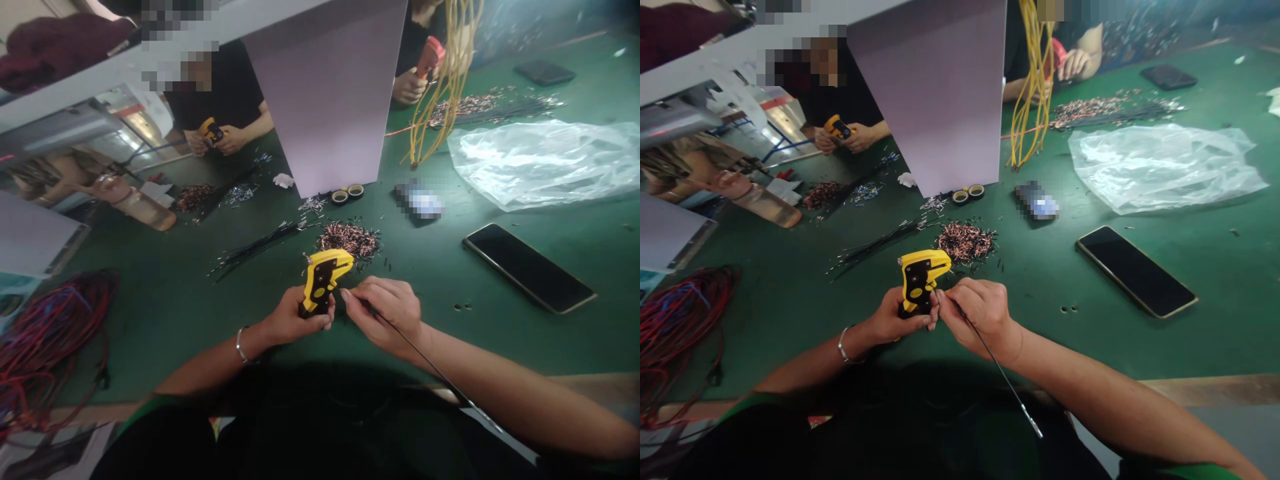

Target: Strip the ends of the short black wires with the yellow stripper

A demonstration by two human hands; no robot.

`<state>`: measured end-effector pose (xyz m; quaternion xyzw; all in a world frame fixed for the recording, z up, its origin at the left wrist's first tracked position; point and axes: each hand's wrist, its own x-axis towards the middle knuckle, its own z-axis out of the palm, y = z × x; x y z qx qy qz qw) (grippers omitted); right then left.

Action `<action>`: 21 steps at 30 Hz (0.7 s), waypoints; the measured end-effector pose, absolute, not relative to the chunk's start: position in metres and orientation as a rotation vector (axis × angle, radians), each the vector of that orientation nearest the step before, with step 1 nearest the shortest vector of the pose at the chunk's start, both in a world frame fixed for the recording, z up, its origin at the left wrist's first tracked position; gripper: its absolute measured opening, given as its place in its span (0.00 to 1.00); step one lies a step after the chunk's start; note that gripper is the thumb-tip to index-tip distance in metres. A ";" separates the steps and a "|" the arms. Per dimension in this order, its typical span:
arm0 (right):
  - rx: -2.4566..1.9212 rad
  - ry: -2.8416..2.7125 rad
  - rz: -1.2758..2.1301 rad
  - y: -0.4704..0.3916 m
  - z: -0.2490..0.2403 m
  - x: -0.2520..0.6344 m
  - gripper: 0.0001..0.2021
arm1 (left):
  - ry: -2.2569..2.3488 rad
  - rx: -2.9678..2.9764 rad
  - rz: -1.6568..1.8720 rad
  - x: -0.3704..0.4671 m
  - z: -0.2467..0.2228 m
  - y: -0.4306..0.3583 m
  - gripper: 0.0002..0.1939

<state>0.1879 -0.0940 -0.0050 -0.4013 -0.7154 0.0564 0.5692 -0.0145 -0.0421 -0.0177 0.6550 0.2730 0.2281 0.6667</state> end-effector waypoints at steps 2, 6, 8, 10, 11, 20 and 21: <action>-0.933 -1.680 0.133 -0.094 -0.005 0.188 0.10 | 0.638 1.494 0.516 -0.014 -0.019 -0.043 0.13; -0.944 -1.673 0.156 -0.094 -0.005 0.188 0.11 | 0.681 1.493 0.520 -0.013 -0.017 -0.044 0.14; -0.938 -1.669 0.155 -0.094 -0.005 0.187 0.11 | 0.702 1.532 0.512 -0.013 -0.015 -0.045 0.14; -0.937 -1.669 0.144 -0.094 -0.005 0.187 0.12 | 0.745 1.556 0.514 -0.013 -0.014 -0.045 0.14; -0.942 -1.671 0.143 -0.094 -0.006 0.187 0.12 | 0.774 1.556 0.517 -0.013 -0.015 -0.045 0.14; -0.981 -1.642 0.266 -0.094 -0.005 0.187 0.12 | 0.850 1.392 0.544 -0.015 -0.024 -0.040 0.15; -1.007 -1.622 0.298 -0.093 -0.005 0.188 0.12 | 0.821 1.314 0.553 -0.014 -0.023 -0.039 0.15</action>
